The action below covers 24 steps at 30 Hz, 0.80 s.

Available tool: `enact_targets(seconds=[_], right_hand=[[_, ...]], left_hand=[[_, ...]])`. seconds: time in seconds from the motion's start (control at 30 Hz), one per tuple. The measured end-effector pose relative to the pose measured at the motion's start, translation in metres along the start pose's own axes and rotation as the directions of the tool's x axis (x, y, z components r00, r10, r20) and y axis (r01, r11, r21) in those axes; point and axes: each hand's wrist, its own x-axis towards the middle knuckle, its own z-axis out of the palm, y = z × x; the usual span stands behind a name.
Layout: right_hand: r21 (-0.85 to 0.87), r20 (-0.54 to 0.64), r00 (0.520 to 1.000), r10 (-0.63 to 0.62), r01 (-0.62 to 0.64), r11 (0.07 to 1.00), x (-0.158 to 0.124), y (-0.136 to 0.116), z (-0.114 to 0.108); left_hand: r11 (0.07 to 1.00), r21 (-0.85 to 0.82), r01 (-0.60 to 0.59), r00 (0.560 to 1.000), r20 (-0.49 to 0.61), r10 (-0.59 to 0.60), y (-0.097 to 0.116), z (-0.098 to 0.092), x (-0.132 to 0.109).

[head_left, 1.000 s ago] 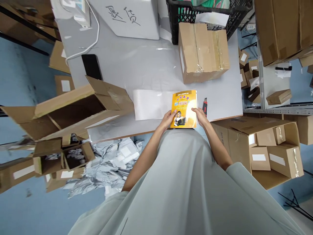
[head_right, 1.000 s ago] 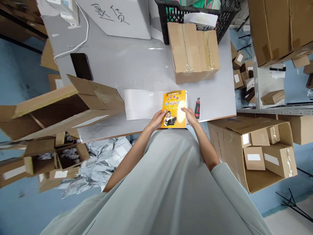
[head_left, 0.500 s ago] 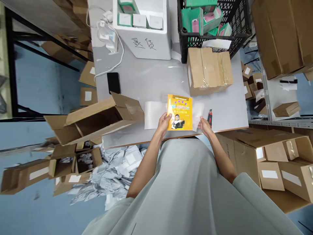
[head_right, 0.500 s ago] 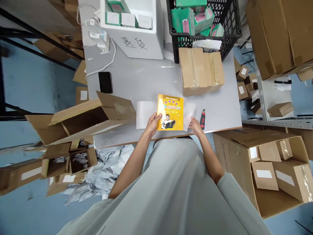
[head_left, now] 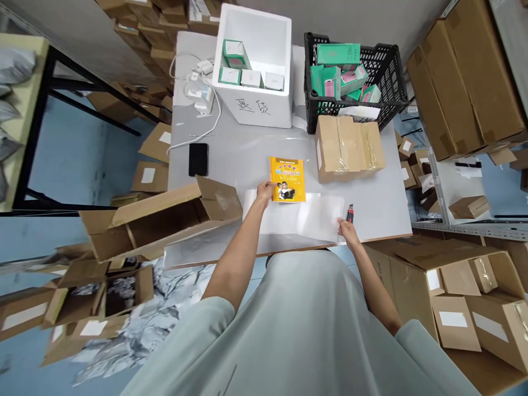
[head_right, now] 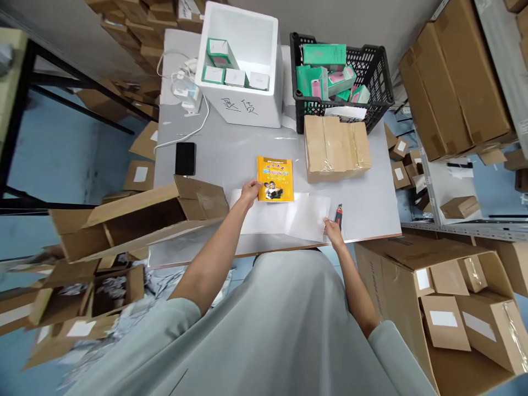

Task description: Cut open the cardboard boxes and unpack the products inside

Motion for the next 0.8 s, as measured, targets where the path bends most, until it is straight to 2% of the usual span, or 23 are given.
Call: enact_targets(seconds=[0.1, 0.2, 0.23, 0.27, 0.37, 0.43, 0.5, 0.63, 0.7, 0.8], right_hand=[[-0.009, -0.021, 1.000, -0.010, 0.010, 1.000, 0.005, 0.002, 0.001], [-0.084, -0.066, 0.998, 0.010, -0.015, 0.996, 0.015, 0.005, 0.009], [-0.120, -0.078, 0.997, 0.020, -0.029, 0.992, 0.019, 0.006, 0.013], [-0.157, -0.083, 0.996, 0.031, -0.044, 0.987, 0.023, 0.006, 0.018], [-0.281, -0.079, 0.995, 0.062, -0.082, 0.956, 0.037, 0.004, 0.040], [-0.375, -0.073, 0.994, 0.077, -0.099, 0.922, 0.043, 0.002, 0.059], [-0.459, -0.054, 0.995, 0.089, -0.104, 0.882, 0.046, 0.000, 0.080], [-0.545, 0.054, 0.994, 0.099, -0.054, 0.836, 0.036, -0.001, 0.117], [-0.541, 0.125, 0.989, 0.083, -0.002, 0.841, 0.027, -0.002, 0.128], [-0.480, 0.214, 0.976, 0.037, 0.073, 0.874, 0.011, -0.008, 0.134]], left_hand=[[0.995, 0.094, -0.039, 0.995, -0.090, 0.047, -0.018, -0.017, -0.010], [0.968, 0.242, -0.069, 0.983, -0.151, 0.107, -0.050, -0.035, -0.046], [0.921, 0.386, -0.056, 0.976, -0.174, 0.133, -0.062, -0.040, -0.062], [0.853, 0.521, 0.025, 0.971, -0.214, 0.102, -0.073, -0.043, -0.077], [0.775, 0.596, 0.210, 0.947, -0.322, -0.009, -0.099, -0.050, -0.113], [0.748, 0.605, 0.273, 0.935, -0.348, -0.059, -0.107, -0.054, -0.124], [0.722, 0.623, 0.299, 0.937, -0.333, -0.101, -0.108, -0.063, -0.127], [0.699, 0.657, 0.280, 0.959, -0.224, -0.173, -0.105, -0.083, -0.126], [0.705, 0.663, 0.252, 0.968, -0.171, -0.186, -0.105, -0.088, -0.127], [0.736, 0.646, 0.203, 0.978, -0.096, -0.186, -0.105, -0.088, -0.128]])
